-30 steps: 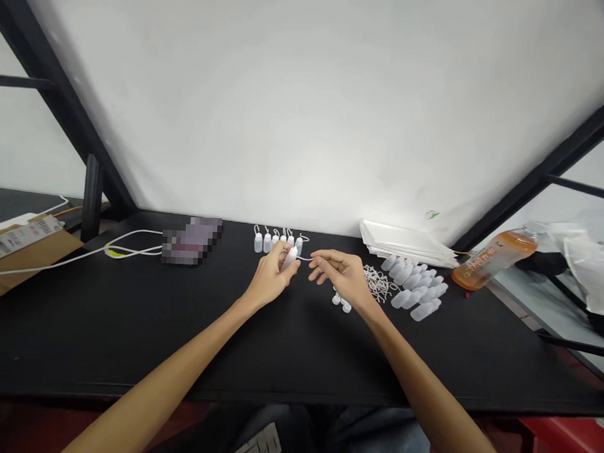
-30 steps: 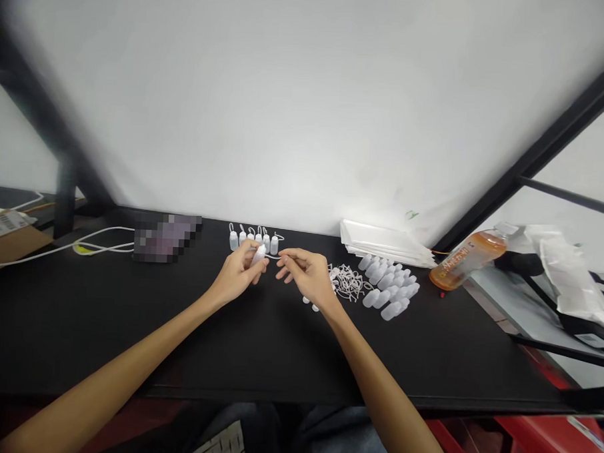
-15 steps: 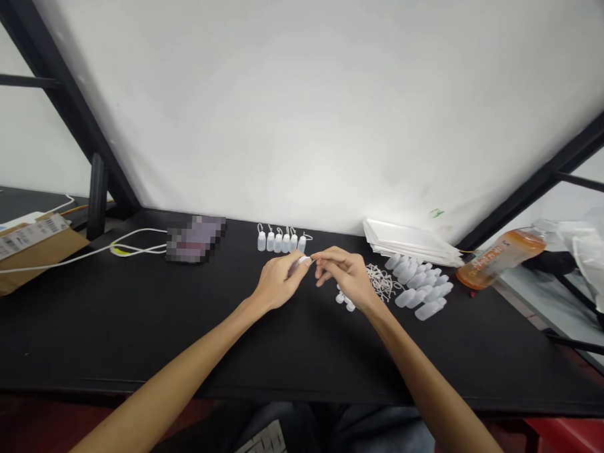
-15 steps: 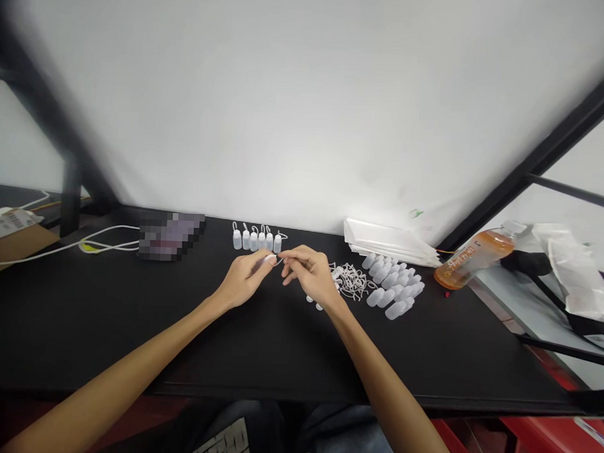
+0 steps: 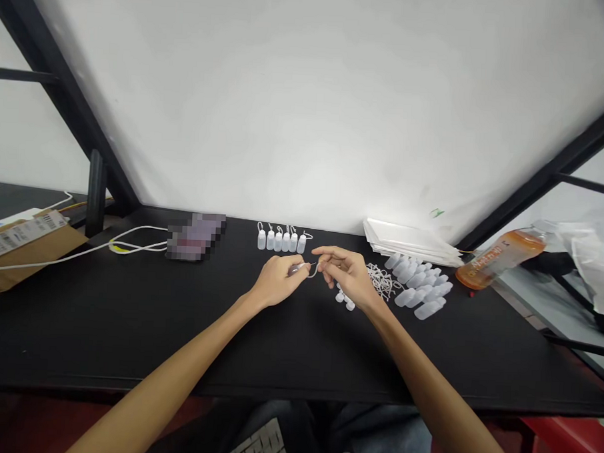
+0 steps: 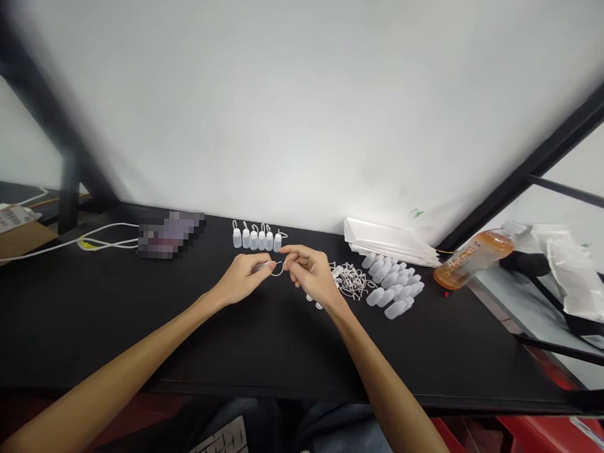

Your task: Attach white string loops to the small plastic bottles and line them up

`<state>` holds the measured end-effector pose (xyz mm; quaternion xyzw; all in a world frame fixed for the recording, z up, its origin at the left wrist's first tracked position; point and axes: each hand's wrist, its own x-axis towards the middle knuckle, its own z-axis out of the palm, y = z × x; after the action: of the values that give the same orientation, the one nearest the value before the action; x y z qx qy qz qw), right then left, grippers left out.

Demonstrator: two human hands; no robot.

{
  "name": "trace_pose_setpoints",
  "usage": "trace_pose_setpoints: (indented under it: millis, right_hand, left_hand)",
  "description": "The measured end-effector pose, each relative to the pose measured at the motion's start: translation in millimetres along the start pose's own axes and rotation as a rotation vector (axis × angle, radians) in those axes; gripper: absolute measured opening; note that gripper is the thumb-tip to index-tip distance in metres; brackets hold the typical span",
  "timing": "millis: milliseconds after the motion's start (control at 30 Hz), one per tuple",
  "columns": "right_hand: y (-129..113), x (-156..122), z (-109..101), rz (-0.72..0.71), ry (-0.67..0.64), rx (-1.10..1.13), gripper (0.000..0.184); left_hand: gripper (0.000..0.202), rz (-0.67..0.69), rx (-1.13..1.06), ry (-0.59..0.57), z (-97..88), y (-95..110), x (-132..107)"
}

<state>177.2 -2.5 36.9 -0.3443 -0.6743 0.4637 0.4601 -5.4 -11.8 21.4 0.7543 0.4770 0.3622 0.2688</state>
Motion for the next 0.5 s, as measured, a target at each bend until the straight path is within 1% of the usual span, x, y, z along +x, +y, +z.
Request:
trace_pose_setpoints:
  millis: [267, 500]
  right_hand:
    - [-3.3, -1.2, 2.9, -0.015, -0.026, -0.040, 0.031]
    - [-1.0, -2.5, 3.7, -0.031, -0.044, -0.040, 0.036]
  left_hand:
    - [0.033, 0.015, 0.017, -0.020, -0.5, 2.7, -0.9]
    - [0.031, 0.027, 0.014, -0.031, -0.7, 3.2, -1.6]
